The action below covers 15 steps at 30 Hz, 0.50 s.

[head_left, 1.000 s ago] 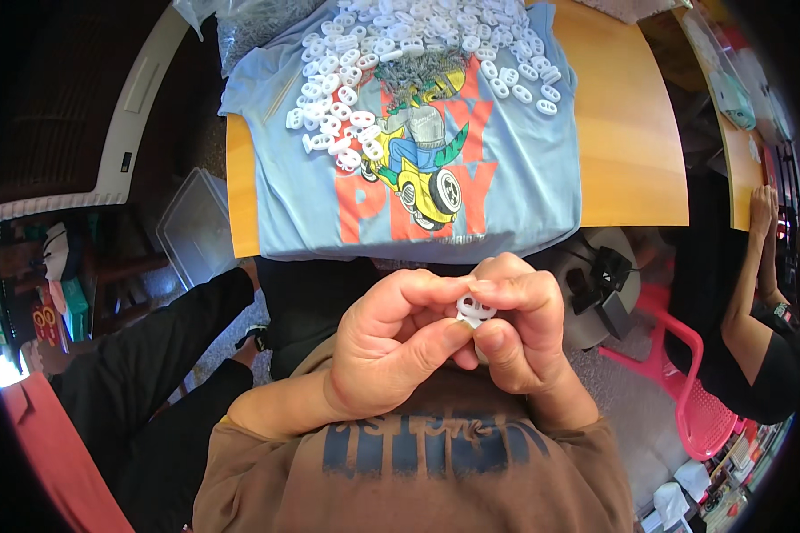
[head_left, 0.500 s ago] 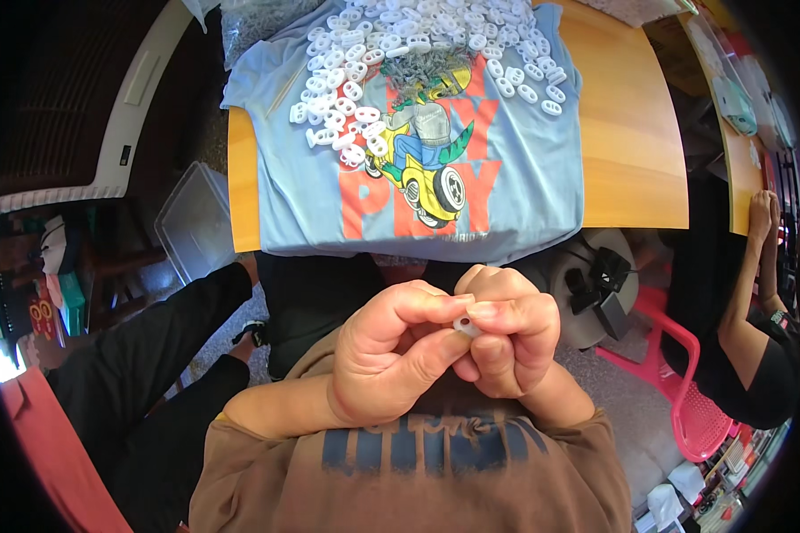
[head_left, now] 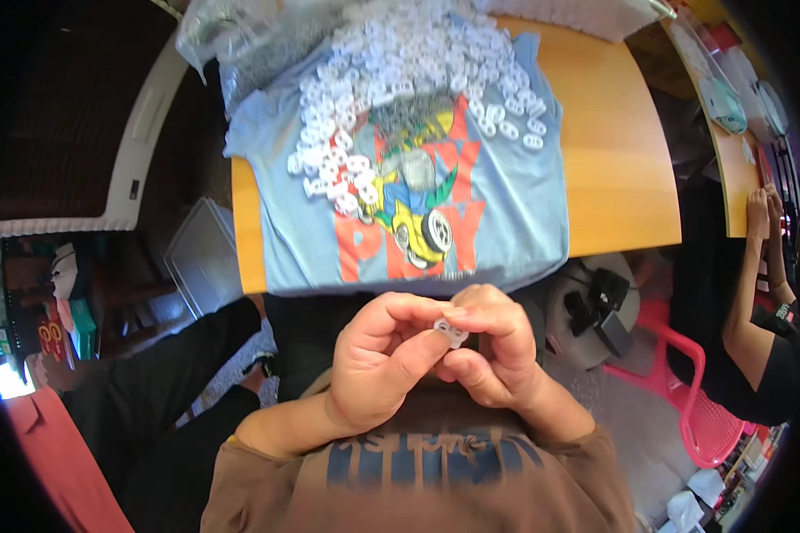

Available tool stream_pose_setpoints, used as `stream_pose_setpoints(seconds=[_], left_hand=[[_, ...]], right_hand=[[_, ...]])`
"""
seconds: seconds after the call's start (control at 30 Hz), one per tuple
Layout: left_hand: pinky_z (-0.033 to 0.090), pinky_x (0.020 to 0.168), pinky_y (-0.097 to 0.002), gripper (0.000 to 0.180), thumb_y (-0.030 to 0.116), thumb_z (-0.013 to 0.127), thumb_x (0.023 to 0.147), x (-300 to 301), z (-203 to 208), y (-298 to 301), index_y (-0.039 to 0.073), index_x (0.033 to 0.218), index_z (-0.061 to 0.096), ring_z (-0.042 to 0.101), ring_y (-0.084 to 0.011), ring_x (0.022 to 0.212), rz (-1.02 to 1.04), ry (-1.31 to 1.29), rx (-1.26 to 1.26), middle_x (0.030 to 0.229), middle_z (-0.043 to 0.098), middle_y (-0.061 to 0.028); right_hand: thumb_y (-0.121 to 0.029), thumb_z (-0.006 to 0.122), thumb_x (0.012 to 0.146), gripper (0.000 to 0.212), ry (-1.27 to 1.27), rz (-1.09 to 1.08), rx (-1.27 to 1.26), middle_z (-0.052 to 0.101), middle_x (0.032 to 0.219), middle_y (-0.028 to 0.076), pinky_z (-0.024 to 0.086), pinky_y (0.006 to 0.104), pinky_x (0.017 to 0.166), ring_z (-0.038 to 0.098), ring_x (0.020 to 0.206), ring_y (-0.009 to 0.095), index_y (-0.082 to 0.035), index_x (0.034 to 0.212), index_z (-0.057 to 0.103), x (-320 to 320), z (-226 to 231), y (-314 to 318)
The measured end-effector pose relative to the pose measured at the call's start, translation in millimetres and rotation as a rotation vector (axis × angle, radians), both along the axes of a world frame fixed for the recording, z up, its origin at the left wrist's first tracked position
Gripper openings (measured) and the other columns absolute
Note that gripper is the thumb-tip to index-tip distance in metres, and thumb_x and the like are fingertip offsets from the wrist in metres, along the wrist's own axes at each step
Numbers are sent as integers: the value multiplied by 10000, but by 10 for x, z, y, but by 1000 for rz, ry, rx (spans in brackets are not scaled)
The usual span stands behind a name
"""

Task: The person assembles small white plastic components by hand, picking up pieces from a pile on a blue cloth, joining them together, and placing the finished assemblies back onto the cloth.

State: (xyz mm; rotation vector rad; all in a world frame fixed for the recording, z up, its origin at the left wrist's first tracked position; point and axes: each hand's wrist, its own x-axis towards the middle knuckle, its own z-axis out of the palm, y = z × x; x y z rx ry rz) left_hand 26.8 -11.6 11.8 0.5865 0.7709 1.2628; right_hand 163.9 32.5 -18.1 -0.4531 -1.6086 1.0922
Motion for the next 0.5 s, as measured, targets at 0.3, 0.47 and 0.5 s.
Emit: stream_pose_setpoints(seconds=[0.3,0.47,0.5], left_hand=[[441,573,-205,171,51,542,856,-139,90,602,8,1021,538,526,-79,606,19,217,-129,790,579,-41],[425,517,-217,130,106,592,818,-506,453,1892,31,912,543,502,-92,547,193,314,240,704,530,-21],[457,551,-229,99,74,573,825,-683,501,2262,18,901,542,535,-110,591,179,289,298,739,557,-47]], right_hand=[[30,607,760,261,-208,-397,-218,510,732,62,405,254,587,485,622,147,-10,1012,554,356,-2,178],[18,581,795,173,-177,-489,-278,511,732,57,401,237,596,480,634,128,0,967,569,463,-101,266],[19,584,794,164,-207,-474,-294,519,733,60,402,239,587,486,632,132,1,957,572,463,-153,266]])
